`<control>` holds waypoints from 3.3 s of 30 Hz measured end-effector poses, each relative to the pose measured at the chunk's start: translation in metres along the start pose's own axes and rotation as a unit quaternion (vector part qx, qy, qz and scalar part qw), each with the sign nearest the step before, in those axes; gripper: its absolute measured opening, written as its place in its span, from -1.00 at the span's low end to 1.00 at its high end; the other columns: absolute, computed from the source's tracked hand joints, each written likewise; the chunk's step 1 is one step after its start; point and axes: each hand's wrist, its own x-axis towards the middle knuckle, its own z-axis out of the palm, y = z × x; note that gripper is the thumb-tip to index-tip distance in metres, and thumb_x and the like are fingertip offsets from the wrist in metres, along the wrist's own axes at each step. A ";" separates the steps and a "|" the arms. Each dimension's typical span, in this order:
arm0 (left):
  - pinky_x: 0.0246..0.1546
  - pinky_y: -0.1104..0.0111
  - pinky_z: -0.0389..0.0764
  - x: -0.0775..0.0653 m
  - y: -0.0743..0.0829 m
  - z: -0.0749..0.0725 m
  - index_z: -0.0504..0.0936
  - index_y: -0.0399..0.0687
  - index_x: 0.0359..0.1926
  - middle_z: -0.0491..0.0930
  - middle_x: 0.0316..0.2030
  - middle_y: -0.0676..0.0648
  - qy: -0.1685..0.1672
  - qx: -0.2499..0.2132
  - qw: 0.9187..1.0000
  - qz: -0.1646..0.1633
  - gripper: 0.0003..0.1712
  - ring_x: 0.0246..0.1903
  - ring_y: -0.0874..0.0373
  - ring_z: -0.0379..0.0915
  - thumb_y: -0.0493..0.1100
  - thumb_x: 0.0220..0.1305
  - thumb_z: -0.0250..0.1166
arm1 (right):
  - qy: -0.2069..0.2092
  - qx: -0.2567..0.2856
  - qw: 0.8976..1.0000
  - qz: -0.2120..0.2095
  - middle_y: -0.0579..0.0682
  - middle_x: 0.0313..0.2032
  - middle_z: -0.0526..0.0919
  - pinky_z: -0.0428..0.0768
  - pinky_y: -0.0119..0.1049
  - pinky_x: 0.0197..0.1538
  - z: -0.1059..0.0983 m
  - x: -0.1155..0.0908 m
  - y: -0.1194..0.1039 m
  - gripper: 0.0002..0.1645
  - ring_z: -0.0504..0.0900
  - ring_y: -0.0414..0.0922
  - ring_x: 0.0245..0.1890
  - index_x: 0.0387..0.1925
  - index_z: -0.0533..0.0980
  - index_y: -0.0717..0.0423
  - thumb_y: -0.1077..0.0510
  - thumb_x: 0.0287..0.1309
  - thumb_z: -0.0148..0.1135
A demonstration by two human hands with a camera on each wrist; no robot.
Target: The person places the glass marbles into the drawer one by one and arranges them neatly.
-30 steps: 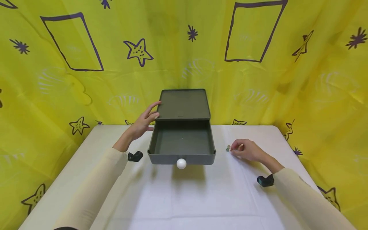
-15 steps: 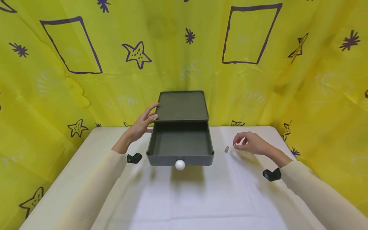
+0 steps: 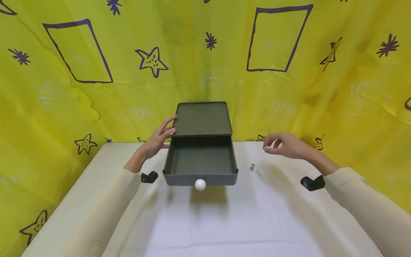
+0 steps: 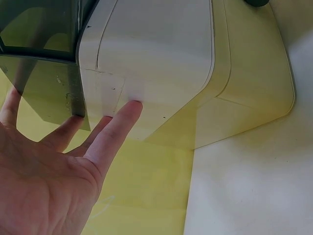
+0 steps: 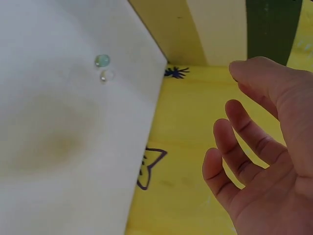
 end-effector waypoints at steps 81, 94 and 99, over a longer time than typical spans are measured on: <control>0.21 -0.32 0.40 0.000 0.000 0.000 0.09 0.49 0.59 0.07 0.56 -0.15 0.001 0.008 1.000 -0.003 -0.31 0.47 -0.15 0.17 0.03 0.57 0.08 | -0.114 0.009 0.980 -0.164 -0.14 -0.25 0.70 0.65 -0.08 -0.09 -0.030 0.116 -0.190 -0.91 0.64 -0.10 -0.27 -0.21 0.68 -0.09 0.12 0.26 0.43; 0.21 -0.33 0.40 0.000 0.000 -0.001 0.08 0.49 0.59 0.08 0.56 -0.16 0.005 0.009 1.000 -0.008 -0.33 0.47 -0.19 0.16 0.02 0.58 0.07 | -0.143 0.031 0.965 -0.219 -0.13 -0.25 0.70 0.65 -0.04 -0.09 0.000 0.133 -0.208 -0.91 0.62 -0.11 -0.29 -0.22 0.67 -0.02 0.13 0.25 0.44; 0.20 -0.30 0.43 0.001 0.000 -0.001 0.10 0.50 0.58 0.10 0.55 -0.15 0.007 0.005 1.000 -0.009 -0.32 0.45 -0.17 0.18 0.03 0.57 0.09 | -0.147 0.028 0.961 -0.231 -0.15 -0.26 0.70 0.65 -0.05 -0.11 0.009 0.138 -0.210 -0.91 0.62 -0.12 -0.30 -0.22 0.67 -0.02 0.13 0.25 0.44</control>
